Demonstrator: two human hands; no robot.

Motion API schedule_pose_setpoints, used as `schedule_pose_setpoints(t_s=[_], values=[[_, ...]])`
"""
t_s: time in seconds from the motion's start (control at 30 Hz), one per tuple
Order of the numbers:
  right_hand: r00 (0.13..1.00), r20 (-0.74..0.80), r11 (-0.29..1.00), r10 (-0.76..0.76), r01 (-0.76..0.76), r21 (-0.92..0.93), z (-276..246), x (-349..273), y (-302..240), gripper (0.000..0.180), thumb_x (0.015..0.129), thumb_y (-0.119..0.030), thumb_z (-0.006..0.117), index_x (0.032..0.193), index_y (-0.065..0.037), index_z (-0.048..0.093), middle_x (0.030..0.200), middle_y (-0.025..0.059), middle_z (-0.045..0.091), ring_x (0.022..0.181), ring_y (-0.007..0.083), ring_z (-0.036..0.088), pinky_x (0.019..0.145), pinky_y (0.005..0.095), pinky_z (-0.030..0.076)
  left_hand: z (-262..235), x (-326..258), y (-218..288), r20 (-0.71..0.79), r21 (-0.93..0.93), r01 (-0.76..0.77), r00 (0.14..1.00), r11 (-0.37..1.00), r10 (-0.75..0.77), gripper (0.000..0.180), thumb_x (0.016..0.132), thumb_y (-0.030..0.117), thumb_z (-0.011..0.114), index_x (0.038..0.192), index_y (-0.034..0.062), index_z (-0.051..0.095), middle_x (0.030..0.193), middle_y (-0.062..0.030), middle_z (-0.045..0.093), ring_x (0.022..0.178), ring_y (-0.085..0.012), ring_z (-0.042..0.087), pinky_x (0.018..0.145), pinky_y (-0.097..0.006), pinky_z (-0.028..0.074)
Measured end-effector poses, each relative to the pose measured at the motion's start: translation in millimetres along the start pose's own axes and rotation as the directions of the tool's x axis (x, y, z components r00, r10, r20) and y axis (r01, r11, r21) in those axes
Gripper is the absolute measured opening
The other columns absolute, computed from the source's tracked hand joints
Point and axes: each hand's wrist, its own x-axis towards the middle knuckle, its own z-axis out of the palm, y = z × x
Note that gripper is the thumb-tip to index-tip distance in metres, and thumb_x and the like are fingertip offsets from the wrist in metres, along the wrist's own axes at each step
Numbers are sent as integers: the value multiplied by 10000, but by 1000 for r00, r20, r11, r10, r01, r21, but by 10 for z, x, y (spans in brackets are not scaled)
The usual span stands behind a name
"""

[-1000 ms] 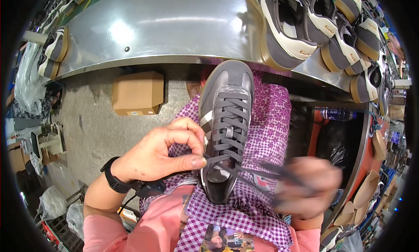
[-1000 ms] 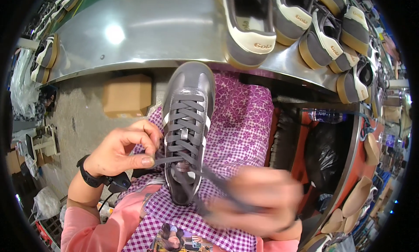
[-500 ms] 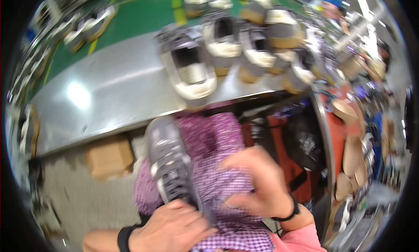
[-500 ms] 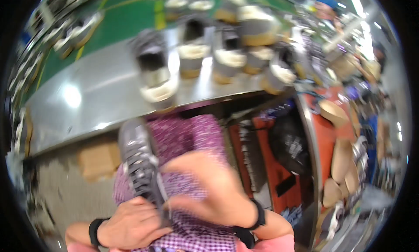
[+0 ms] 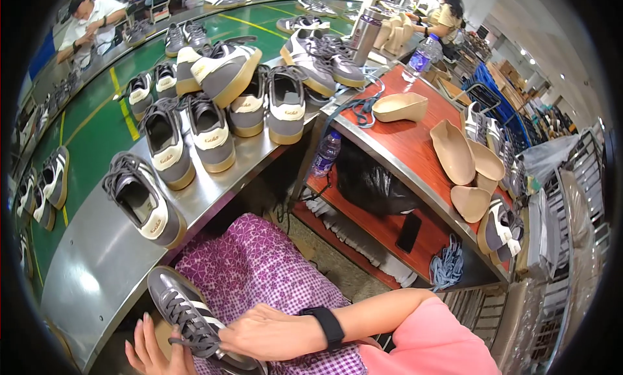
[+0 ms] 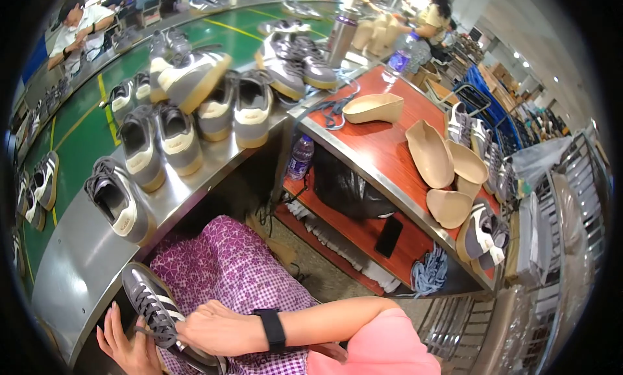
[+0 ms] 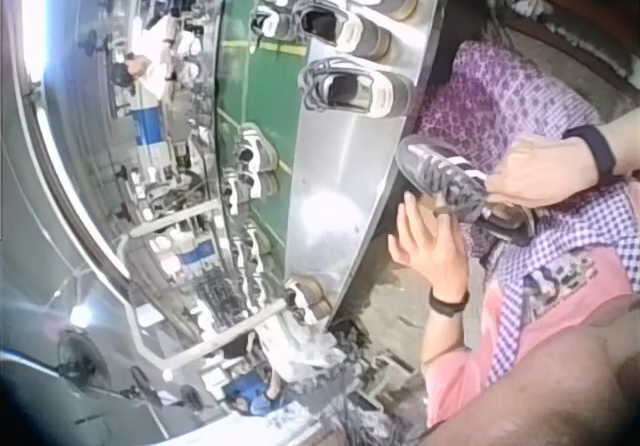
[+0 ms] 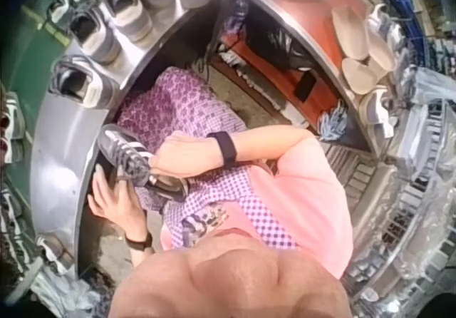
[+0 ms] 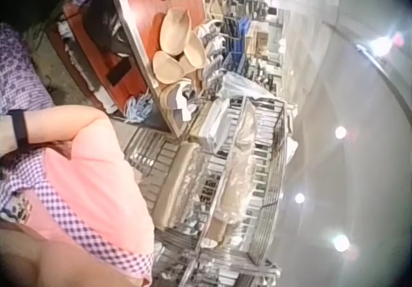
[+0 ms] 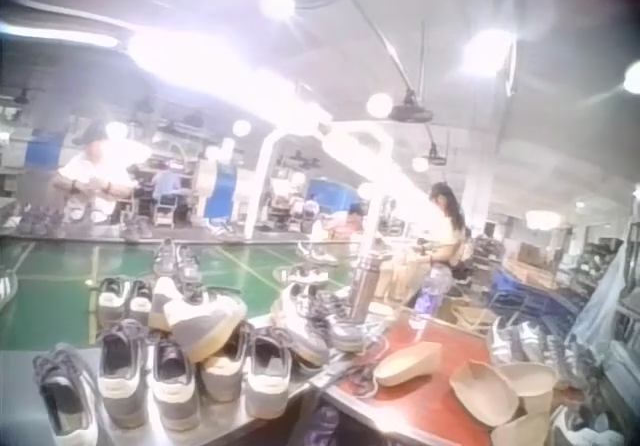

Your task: The recorder is lacing and tying the laces on several pairs of grey and white sneakers on a factory production line.

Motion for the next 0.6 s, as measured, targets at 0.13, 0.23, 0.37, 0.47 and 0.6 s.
schedule_pose_setpoints(t_s=[0.13,0.23,0.37,0.47,0.6], values=[[933,-353,986,-71,13,-165,176,171,95,81,753,-70,593,793,-6,561,689,146,617,642,305,650,549,430,481,145,-48,94,-19,-473,-30,1000,881,25,147,739,124,740,854,116,648,1310,-170,556,1206,-343,505,1016,-478,328],[933,-310,969,-182,117,-218,251,166,-10,167,776,-119,636,842,12,556,758,122,593,737,295,634,642,398,489,11,-52,153,26,-639,76,997,765,-77,195,657,17,725,808,61,608,1235,-161,588,1212,-388,470,986,-491,372],[928,-366,987,-72,13,-161,176,39,146,535,835,-279,682,1172,85,484,810,169,594,751,316,631,657,402,494,-268,-126,-233,83,-819,146,987,555,-136,154,667,-15,685,728,15,547,1070,-133,608,1162,-356,493,958,-459,378],[967,-237,980,96,-134,-150,360,-28,176,780,828,-260,685,1376,124,284,761,184,597,696,334,629,626,414,502,-54,-134,-392,277,-911,347,915,223,-293,92,807,-6,610,746,3,543,1024,-112,604,1085,-258,535,922,-380,393],[958,-282,999,-46,36,-41,756,20,338,802,789,-109,637,1404,161,199,612,174,567,546,303,605,511,370,492,296,-305,-203,496,-805,593,682,9,-537,205,962,82,505,1096,-38,604,1079,-79,620,959,-161,557,851,-280,429]])
